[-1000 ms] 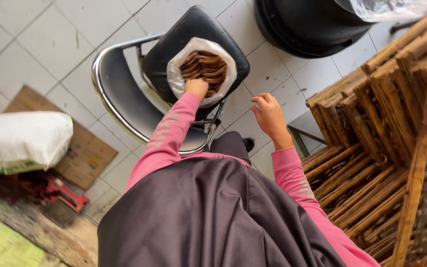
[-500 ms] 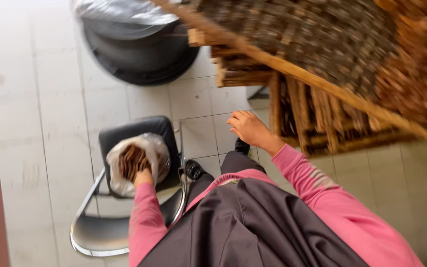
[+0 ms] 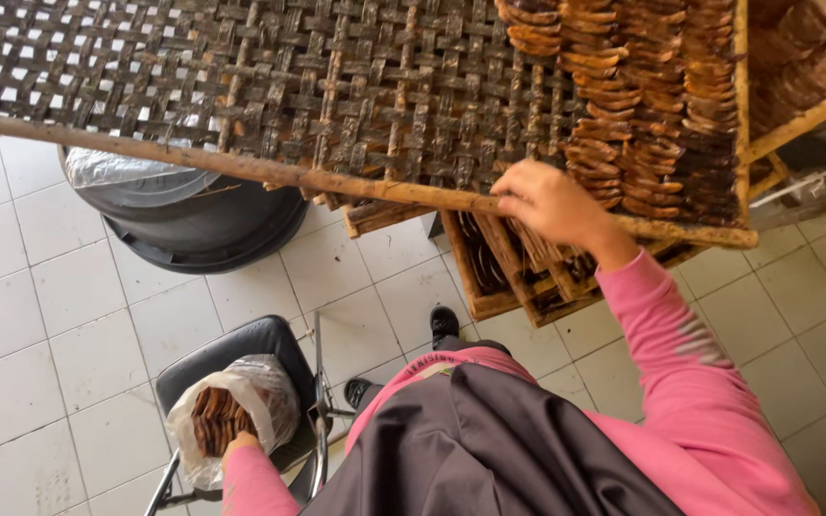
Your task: The person picks up dried banana slices from a drying rack and places them into a plastic bag by hand.
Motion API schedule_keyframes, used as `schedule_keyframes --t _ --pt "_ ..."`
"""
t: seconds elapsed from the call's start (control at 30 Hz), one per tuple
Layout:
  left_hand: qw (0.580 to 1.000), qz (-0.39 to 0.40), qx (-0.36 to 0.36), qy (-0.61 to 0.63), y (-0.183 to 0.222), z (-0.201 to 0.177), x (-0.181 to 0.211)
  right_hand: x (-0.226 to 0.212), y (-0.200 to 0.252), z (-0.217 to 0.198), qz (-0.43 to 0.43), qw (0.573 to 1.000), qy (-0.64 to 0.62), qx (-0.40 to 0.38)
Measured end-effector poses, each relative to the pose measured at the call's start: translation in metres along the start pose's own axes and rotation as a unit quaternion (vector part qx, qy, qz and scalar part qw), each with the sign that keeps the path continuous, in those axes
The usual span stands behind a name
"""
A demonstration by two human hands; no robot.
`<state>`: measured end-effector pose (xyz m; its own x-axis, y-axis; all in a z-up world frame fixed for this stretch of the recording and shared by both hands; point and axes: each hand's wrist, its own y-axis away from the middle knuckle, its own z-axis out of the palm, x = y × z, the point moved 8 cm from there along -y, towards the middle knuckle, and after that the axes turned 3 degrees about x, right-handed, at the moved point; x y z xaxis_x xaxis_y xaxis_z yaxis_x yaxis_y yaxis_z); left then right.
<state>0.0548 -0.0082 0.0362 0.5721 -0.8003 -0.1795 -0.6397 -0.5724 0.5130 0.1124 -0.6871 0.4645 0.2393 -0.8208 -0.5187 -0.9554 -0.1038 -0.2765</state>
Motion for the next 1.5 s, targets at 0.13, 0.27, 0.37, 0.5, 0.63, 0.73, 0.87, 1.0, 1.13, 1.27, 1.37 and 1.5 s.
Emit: schedule_keyframes --t 0.13,0.27,0.37,0.5,0.63,0.73,0.87,1.0,1.13,1.27,1.37,1.5 --pt "1.0 -0.009 0.027 0.0 0.039 -0.025 0.009 0.084 -0.031 -0.048 0.089 0.995 -0.02 0.048" --pt "0.992 -0.01 0.122 0.033 0.072 -0.066 0.018 0.197 -0.077 -0.057 0.114 0.989 -0.008 0.093" --pt "0.943 0.019 0.278 0.183 0.1 -0.096 0.028 0.276 -0.126 -0.051 0.063 0.986 0.04 0.146" --pt "0.825 0.093 0.411 0.378 0.127 -0.13 0.059 0.361 -0.18 -0.035 0.099 0.976 0.093 0.172" --pt "0.751 0.175 0.352 0.53 0.153 -0.153 0.132 0.39 -0.213 -0.025 0.187 0.954 0.181 0.149" --pt "0.682 0.242 0.364 0.587 0.197 -0.192 0.202 0.385 -0.22 -0.021 0.226 0.936 0.236 0.128" --pt "0.596 0.383 0.319 0.63 0.267 -0.247 0.309 0.37 -0.21 -0.026 0.177 0.95 0.225 0.128" --pt "0.526 0.494 0.156 0.674 0.33 -0.274 0.426 0.366 -0.202 -0.025 0.188 0.968 0.15 0.068" --pt "0.549 0.545 -0.017 0.634 0.374 -0.268 0.539 0.364 -0.19 -0.026 0.246 0.965 0.088 0.018" --pt "0.558 0.517 -0.237 0.604 0.397 -0.24 0.63 0.337 -0.189 -0.02 0.172 0.963 0.205 -0.029" --pt "0.545 0.416 -0.355 0.635 0.394 -0.218 0.674 0.318 -0.179 -0.017 0.119 0.965 0.23 0.023" --pt "0.486 0.354 -0.405 0.689 0.385 -0.211 0.702 0.297 -0.169 -0.015 0.105 0.97 0.218 -0.003"
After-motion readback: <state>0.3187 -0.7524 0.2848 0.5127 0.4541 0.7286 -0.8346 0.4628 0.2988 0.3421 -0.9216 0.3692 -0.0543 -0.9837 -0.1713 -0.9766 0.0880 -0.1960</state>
